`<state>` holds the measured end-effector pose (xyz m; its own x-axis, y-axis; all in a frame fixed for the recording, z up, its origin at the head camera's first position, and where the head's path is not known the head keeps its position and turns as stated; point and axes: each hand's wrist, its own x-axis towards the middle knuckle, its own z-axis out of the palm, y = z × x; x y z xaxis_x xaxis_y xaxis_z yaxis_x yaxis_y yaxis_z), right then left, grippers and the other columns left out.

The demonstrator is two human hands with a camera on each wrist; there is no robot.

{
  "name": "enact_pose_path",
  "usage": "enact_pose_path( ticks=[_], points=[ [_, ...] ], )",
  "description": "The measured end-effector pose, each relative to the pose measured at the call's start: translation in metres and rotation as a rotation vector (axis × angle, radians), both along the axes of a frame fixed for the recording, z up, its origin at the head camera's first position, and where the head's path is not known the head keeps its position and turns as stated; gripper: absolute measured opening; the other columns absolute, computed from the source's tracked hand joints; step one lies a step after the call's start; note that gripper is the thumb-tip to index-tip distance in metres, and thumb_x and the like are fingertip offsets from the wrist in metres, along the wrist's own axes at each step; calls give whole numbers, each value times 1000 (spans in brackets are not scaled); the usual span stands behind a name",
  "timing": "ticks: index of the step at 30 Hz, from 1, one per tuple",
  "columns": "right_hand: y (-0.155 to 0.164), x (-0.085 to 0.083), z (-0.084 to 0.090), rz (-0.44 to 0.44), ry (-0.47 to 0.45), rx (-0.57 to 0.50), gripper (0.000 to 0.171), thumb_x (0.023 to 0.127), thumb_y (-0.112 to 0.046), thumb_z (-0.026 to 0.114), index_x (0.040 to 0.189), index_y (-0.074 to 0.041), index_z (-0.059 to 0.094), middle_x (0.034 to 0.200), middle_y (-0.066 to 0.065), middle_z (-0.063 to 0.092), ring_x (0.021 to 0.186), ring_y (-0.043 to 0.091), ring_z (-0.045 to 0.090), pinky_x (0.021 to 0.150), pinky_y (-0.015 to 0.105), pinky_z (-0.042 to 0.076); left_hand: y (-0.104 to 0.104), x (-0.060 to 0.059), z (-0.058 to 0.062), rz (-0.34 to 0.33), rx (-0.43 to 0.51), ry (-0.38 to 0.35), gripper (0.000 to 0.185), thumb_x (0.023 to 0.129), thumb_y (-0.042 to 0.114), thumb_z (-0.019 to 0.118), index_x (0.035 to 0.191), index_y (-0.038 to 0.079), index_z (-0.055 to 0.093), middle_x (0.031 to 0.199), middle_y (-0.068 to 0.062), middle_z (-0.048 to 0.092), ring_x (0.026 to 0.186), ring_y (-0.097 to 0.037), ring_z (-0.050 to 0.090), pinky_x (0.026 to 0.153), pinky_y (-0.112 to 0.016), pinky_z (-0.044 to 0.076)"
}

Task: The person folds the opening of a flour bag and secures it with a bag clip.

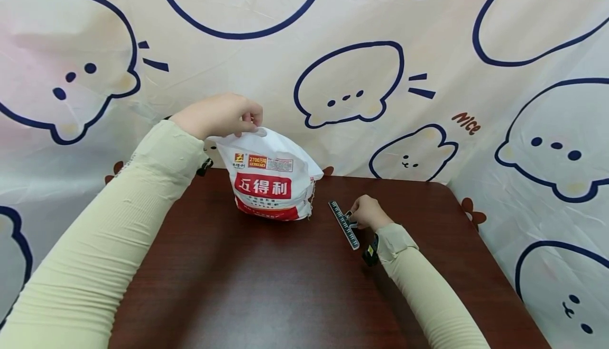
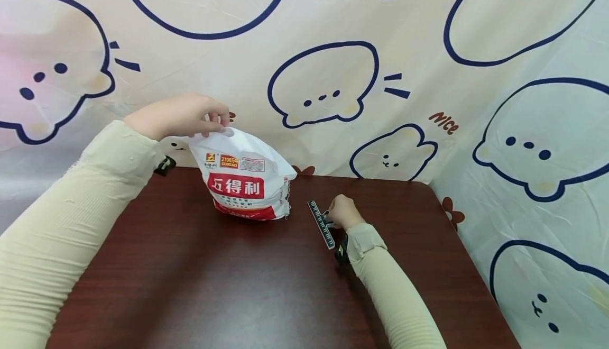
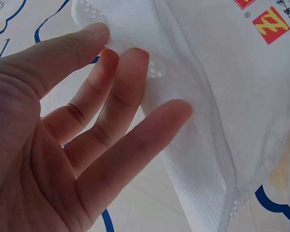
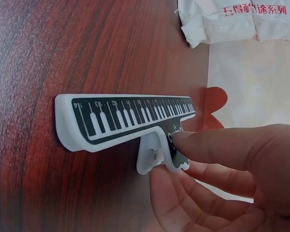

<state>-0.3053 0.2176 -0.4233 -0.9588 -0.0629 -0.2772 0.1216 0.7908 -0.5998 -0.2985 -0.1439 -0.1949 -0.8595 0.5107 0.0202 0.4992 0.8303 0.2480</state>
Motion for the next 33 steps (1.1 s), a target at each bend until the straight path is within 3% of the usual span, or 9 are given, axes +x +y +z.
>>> enact_pose_path(
  ticks=[9, 16, 21, 25, 29, 33],
  points=[
    [0, 0, 1, 16, 7, 11, 21, 92, -3, 68, 73, -5, 59, 84, 10, 62, 60, 17, 59, 65, 34, 58, 1, 2, 2, 5, -8, -6, 8, 99, 10, 61, 106, 8, 66, 101, -13, 65, 93, -30, 60, 79, -43, 54],
    [-2, 0, 3, 27, 15, 18, 19, 92, -5, 69, 77, -6, 58, 83, 8, 61, 64, 19, 58, 66, 36, 57, 1, 4, 2, 10, -16, -7, 9, 100, 11, 62, 107, 8, 66, 101, -14, 66, 93, -30, 61, 80, -45, 55],
    [-3, -1, 3, 24, 12, 16, 26, 94, -6, 67, 71, -9, 55, 80, 8, 61, 64, 18, 58, 68, 36, 58, 0, 3, 2, 5, -15, -2, 9, 100, 12, 62, 107, 8, 66, 100, -14, 66, 92, -30, 61, 79, -44, 55],
    [-3, -1, 3, 23, 11, -10, 30, 95, -5, 65, 68, -10, 52, 89, 10, 65, 63, 18, 58, 69, 36, 58, 0, 3, 1, -6, -7, 5, 8, 100, 12, 62, 106, 8, 66, 98, -14, 66, 89, -30, 61, 78, -44, 54],
    [-3, -2, 2, 28, -2, -38, 33, 96, -5, 62, 66, -11, 49, 104, 13, 69, 71, 20, 62, 69, 37, 59, 0, 3, 1, 4, -8, -4, 9, 100, 12, 62, 107, 8, 65, 101, -14, 66, 92, -30, 61, 80, -45, 55],
    [-2, -4, 0, 31, -14, -52, 33, 96, -5, 63, 66, -11, 49, 109, 14, 69, 76, 22, 64, 68, 36, 59, 0, 3, 0, 17, -18, -12, 10, 100, 13, 62, 109, 9, 66, 104, -14, 66, 94, -31, 61, 81, -45, 55]
  ],
)
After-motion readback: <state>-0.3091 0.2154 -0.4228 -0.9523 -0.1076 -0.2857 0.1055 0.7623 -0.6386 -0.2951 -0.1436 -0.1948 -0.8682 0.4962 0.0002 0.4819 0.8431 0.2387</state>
